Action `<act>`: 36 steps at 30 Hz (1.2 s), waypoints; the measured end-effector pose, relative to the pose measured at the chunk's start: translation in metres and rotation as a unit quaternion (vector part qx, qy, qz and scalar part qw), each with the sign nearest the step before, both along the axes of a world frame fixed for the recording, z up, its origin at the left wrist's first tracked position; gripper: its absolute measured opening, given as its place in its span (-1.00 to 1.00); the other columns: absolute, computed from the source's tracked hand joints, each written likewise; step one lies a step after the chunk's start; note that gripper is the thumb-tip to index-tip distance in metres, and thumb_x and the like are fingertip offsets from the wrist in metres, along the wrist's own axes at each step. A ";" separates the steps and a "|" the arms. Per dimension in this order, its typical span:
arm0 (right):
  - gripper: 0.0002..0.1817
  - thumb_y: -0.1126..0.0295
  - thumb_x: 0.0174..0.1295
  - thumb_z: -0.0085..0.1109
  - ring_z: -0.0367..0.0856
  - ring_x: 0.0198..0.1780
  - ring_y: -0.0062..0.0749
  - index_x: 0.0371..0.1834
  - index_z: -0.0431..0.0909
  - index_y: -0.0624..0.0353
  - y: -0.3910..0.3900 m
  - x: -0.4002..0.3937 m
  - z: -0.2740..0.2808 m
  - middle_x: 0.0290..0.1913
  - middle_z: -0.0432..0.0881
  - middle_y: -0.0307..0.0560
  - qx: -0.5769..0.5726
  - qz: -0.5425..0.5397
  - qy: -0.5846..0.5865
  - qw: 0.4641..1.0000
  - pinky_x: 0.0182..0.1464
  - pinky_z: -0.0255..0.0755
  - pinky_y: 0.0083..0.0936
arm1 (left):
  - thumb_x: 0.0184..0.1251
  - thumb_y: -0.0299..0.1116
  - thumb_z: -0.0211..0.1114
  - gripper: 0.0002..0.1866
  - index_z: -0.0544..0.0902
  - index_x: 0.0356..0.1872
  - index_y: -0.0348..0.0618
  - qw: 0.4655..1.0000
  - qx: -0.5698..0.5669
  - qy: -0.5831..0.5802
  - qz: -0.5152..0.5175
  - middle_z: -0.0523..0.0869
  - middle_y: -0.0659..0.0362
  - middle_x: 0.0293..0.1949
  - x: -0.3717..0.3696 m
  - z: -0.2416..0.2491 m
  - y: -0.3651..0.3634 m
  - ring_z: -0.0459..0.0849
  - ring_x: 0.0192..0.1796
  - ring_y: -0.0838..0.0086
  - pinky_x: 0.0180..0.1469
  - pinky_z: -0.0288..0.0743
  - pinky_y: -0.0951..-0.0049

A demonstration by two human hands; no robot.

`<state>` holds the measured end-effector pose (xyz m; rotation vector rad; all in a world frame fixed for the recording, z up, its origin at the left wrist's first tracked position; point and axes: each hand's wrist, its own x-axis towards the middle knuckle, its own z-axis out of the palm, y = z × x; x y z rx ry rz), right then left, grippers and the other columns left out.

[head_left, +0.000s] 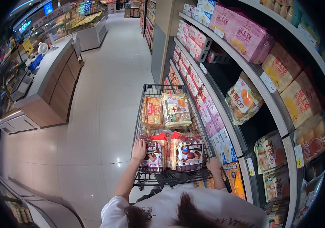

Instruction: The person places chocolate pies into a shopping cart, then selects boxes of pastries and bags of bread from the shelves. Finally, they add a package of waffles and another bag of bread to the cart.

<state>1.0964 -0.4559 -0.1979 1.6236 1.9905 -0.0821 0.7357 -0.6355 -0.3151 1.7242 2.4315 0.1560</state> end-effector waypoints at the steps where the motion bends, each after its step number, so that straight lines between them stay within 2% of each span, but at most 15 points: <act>1: -0.56 0.24 -0.08 0.10 0.61 -0.32 -0.17 -0.24 0.38 0.43 0.006 -0.009 -0.004 -0.37 0.59 0.13 0.013 -0.003 0.019 1.000 -0.27 0.48 -0.37 | 0.05 -0.33 -0.01 -0.49 0.28 0.05 -0.41 1.000 -0.002 0.008 0.005 0.32 -0.23 0.06 -0.007 0.005 0.005 0.29 0.13 0.07 0.09 0.19 0.28; 3: -0.68 0.32 -0.04 0.02 0.59 -0.32 -0.11 -0.30 0.35 0.36 0.021 -0.021 -0.023 -0.41 0.57 0.13 0.045 0.007 0.037 0.998 -0.30 0.47 -0.30 | 0.02 -0.32 0.05 -0.47 0.29 0.03 -0.42 0.999 -0.015 -0.001 0.043 0.31 -0.19 0.08 -0.009 0.016 0.015 0.23 0.17 0.06 0.12 0.16 0.27; 5: -0.66 0.37 -0.04 0.01 0.55 -0.22 -0.11 -0.22 0.28 0.37 0.039 -0.036 -0.043 -0.30 0.53 0.17 0.075 0.021 0.077 0.994 -0.23 0.46 -0.32 | -0.01 -0.23 0.13 -0.38 0.24 0.07 -0.41 0.996 0.002 -0.074 0.056 0.25 -0.25 0.10 -0.016 0.020 0.029 0.18 0.19 -0.03 0.18 0.06 0.14; 6: -0.66 0.42 -0.02 -0.01 0.50 -0.15 -0.08 -0.20 0.23 0.37 0.047 -0.055 -0.037 -0.22 0.47 0.19 0.052 -0.028 0.108 0.992 -0.18 0.43 -0.31 | -0.02 -0.23 0.13 -0.37 0.23 0.07 -0.41 0.996 0.013 -0.060 0.071 0.24 -0.25 0.10 -0.022 0.026 0.035 0.17 0.19 -0.03 0.18 0.06 0.12; 9: -0.62 0.43 -0.03 0.00 0.52 -0.21 -0.11 -0.13 0.24 0.38 0.081 -0.068 -0.087 -0.10 0.42 0.16 0.129 0.018 0.153 0.980 -0.18 0.45 -0.38 | -0.04 -0.27 0.15 -0.39 0.24 0.05 -0.40 0.989 0.013 -0.020 0.147 0.21 -0.22 0.12 -0.047 0.019 0.047 0.11 0.23 -0.01 0.19 0.03 0.11; 11: -0.67 0.43 -0.02 0.00 0.53 -0.25 -0.05 -0.19 0.24 0.34 0.101 -0.093 -0.083 -0.09 0.40 0.18 0.114 0.001 0.169 0.979 -0.22 0.46 -0.30 | 0.00 -0.23 0.14 -0.48 0.30 -0.05 -0.39 0.971 0.004 0.029 0.239 0.32 -0.24 0.05 -0.065 0.013 0.050 0.22 0.16 -0.06 0.14 0.12 0.11; 14: -0.71 0.41 0.01 -0.02 0.54 -0.27 -0.01 -0.23 0.24 0.31 0.134 -0.127 -0.080 -0.16 0.44 0.20 0.066 -0.029 0.176 0.982 -0.25 0.45 -0.24 | 0.11 -0.17 0.09 -0.57 0.37 -0.16 -0.38 0.891 -0.114 -0.193 0.394 0.41 -0.26 -0.04 -0.088 0.002 0.061 0.40 0.02 -0.08 -0.02 0.31 0.11; 17: -0.74 0.35 0.09 -0.06 0.54 -0.27 0.02 -0.24 0.26 0.30 0.164 -0.150 -0.089 -0.25 0.49 0.22 0.032 -0.030 0.179 0.983 -0.26 0.43 -0.18 | 0.22 -0.09 -0.03 -0.59 0.45 -0.33 -0.35 0.893 -0.073 -0.137 0.423 0.53 -0.25 -0.23 -0.098 0.005 0.078 0.53 -0.20 -0.09 -0.23 0.40 0.08; 19: -0.72 0.31 0.15 -0.11 0.53 -0.24 0.01 -0.22 0.29 0.33 0.187 -0.171 -0.081 -0.27 0.49 0.25 -0.040 -0.055 0.179 0.982 -0.26 0.41 -0.15 | 0.26 -0.05 -0.10 -0.55 0.49 -0.40 -0.33 0.871 -0.090 -0.161 0.456 0.56 -0.24 -0.32 -0.109 0.000 0.084 0.54 -0.26 -0.09 -0.28 0.41 0.06; 20: -0.69 0.25 0.19 -0.15 0.53 -0.27 0.04 -0.22 0.30 0.33 0.196 -0.176 -0.088 -0.34 0.52 0.23 -0.025 -0.036 0.193 0.980 -0.24 0.40 -0.13 | 0.27 -0.03 -0.13 -0.52 0.51 -0.44 -0.32 0.859 -0.095 -0.173 0.472 0.57 -0.23 -0.37 -0.116 -0.002 0.088 0.55 -0.29 -0.09 -0.30 0.41 0.05; 23: -0.69 0.24 0.21 -0.19 0.53 -0.28 0.08 -0.22 0.32 0.32 0.219 -0.194 -0.098 -0.35 0.55 0.19 -0.016 -0.013 0.209 0.978 -0.24 0.39 -0.13 | 0.28 0.00 -0.17 -0.47 0.53 -0.52 -0.30 0.858 -0.052 -0.174 0.480 0.57 -0.21 -0.50 -0.129 -0.011 0.103 0.54 -0.34 -0.11 -0.29 0.40 0.03; 27: -0.63 0.17 0.24 -0.23 0.51 -0.26 0.11 -0.34 0.42 0.29 0.245 -0.224 -0.106 -0.35 0.54 0.22 -0.039 -0.048 0.223 0.973 -0.23 0.38 -0.10 | 0.27 -0.02 -0.12 -0.48 0.53 -0.54 -0.33 0.871 -0.074 -0.112 0.472 0.57 -0.19 -0.51 -0.150 -0.023 0.124 0.55 -0.38 -0.09 -0.33 0.42 0.04; 28: -0.61 0.14 0.24 -0.22 0.51 -0.26 0.10 -0.39 0.45 0.28 0.249 -0.232 -0.105 -0.36 0.53 0.24 -0.028 -0.062 0.233 0.970 -0.22 0.38 -0.09 | 0.28 -0.09 -0.11 -0.53 0.51 -0.56 -0.32 0.877 -0.079 -0.100 0.463 0.57 -0.17 -0.55 -0.156 -0.025 0.131 0.57 -0.42 -0.04 -0.38 0.45 0.09; 32: -0.57 0.10 0.22 -0.20 0.49 -0.28 0.18 -0.38 0.46 0.30 0.268 -0.265 -0.110 -0.39 0.52 0.29 -0.036 -0.068 0.246 0.966 -0.23 0.36 -0.06 | 0.29 -0.10 -0.11 -0.54 0.48 -0.58 -0.32 0.888 -0.065 -0.060 0.451 0.56 -0.16 -0.59 -0.186 -0.043 0.146 0.57 -0.47 -0.02 -0.42 0.45 0.11; 36: -0.53 0.05 0.19 -0.16 0.50 -0.29 0.15 -0.38 0.51 0.31 0.290 -0.303 -0.115 -0.38 0.52 0.30 -0.034 -0.080 0.242 0.966 -0.24 0.37 -0.07 | 0.29 -0.14 -0.10 -0.56 0.48 -0.59 -0.32 0.890 -0.067 -0.073 0.446 0.56 -0.14 -0.59 -0.219 -0.054 0.166 0.57 -0.47 -0.01 -0.42 0.44 0.10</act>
